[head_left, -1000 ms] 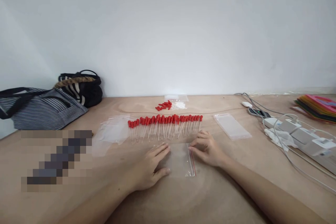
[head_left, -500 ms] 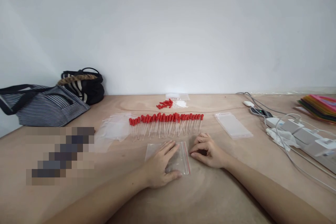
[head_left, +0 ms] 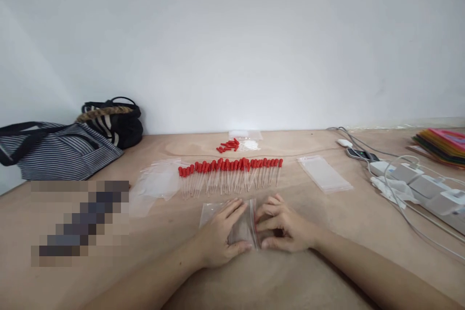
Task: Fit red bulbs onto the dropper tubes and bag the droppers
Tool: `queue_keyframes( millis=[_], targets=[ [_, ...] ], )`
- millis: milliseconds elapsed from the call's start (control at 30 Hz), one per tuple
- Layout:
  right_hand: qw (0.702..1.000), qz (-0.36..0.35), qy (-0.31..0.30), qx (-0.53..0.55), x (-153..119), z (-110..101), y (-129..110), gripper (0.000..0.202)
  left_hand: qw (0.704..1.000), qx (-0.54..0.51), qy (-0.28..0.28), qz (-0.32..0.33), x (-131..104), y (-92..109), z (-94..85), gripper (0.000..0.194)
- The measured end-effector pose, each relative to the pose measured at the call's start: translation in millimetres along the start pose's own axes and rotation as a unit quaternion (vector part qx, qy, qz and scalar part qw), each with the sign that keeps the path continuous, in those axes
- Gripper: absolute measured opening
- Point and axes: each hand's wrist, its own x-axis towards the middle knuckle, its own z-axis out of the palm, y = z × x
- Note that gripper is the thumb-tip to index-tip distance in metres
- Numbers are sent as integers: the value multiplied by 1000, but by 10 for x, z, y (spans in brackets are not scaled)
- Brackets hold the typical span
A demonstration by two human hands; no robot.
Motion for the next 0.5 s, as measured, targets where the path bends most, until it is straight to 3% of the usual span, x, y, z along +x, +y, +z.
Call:
queue_keyframes(
  millis=[233,500],
  targets=[
    [997,-75,-16,-12,23,68,-69,48,1000,-6,14,12,-7,-21,3,75],
    [997,-35,-31,-66,39,8,-41,62,999,-13,44,12,-66,-46,-60,79]
  ],
)
